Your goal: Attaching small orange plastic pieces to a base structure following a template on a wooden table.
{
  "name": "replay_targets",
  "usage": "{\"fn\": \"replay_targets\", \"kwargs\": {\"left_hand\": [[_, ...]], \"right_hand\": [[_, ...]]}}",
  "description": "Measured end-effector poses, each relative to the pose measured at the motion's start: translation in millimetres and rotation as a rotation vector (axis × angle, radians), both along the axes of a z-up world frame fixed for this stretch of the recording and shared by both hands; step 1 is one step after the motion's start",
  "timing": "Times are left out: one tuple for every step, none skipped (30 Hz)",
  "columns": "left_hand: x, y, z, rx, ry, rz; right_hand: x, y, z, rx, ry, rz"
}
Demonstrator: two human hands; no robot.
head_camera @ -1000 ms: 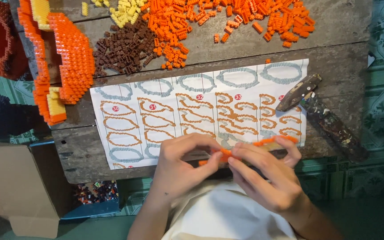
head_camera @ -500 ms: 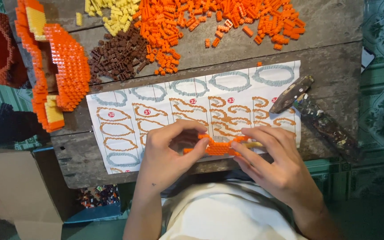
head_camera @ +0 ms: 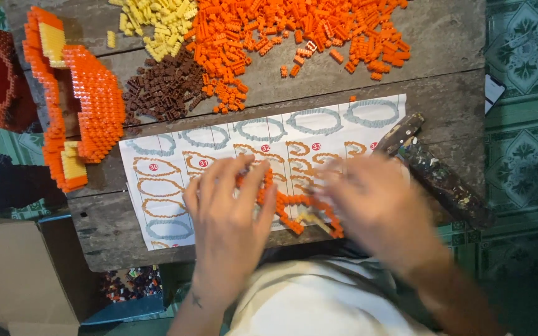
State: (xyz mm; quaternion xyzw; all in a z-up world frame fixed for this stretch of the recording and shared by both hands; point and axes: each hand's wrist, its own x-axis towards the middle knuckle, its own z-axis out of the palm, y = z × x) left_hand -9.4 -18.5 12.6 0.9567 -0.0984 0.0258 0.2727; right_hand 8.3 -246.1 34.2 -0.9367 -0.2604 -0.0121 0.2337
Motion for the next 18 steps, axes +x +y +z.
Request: {"fn": "replay_targets", "kwargs": {"left_hand": [[-9, -3, -4, 0.087, -0.024, 0.009], [-15, -5, -8, 0.085, -0.024, 0.010], [-21, -7, -13, 0.083, -0.017, -0.009], [-27, -9, -17, 0.081, -0.010, -0.029], [-29, -10, -20, 0.080, -0.011, -0.026], [-31, -10, -23, 0.066, -0.014, -0.050], [-34, -11, -27, 0.053, -0.016, -0.075], [-33, -9, -26, 0.053, -0.015, -0.073], [-32, -7, -25, 0.028, -0.020, -0.098], [-32, -6, -25, 0.002, -0.024, -0.123], [-31, -3, -25, 0.003, -0.020, -0.122], [-31, -1, -26, -0.016, -0.013, -0.166], [-29, 1, -26, -0.035, -0.008, -0.211], [-29, 3, -27, -0.035, -0.007, -0.211], [-29, 4, -29, -0.038, -0.010, -0.225], [-28, 5, -30, -0.041, -0.012, -0.239], [-28, 5, -31, -0.042, -0.012, -0.240], [-27, 6, -32, -0.054, -0.020, -0.244]], "right_hand": [[12, -7, 5, -0.079, -0.092, -0.055], [24, -16, 2, -0.080, -0.092, -0.053], [35, -24, -2, -0.137, -0.132, -0.089], [47, -32, -5, -0.194, -0.172, -0.124], [55, -33, -6, -0.195, -0.172, -0.121], [63, -35, -8, -0.214, -0.153, -0.086], [70, -36, -10, -0.233, -0.133, -0.052], [72, -36, -11, -0.233, -0.133, -0.050], [74, -36, -13, -0.247, -0.114, -0.042], [76, -36, -14, -0.261, -0.095, -0.034], [76, -35, -14, -0.260, -0.092, -0.033], [76, -35, -14, -0.257, -0.072, -0.031], [76, -34, -13, -0.254, -0.055, -0.029], [78, -34, -14, -0.254, -0.055, -0.029], [79, -35, -14, -0.238, -0.042, -0.024], [80, -36, -14, -0.222, -0.030, -0.020], [78, -37, -13, -0.223, -0.029, -0.021], [76, -37, -13, -0.198, -0.061, -0.025]]}}
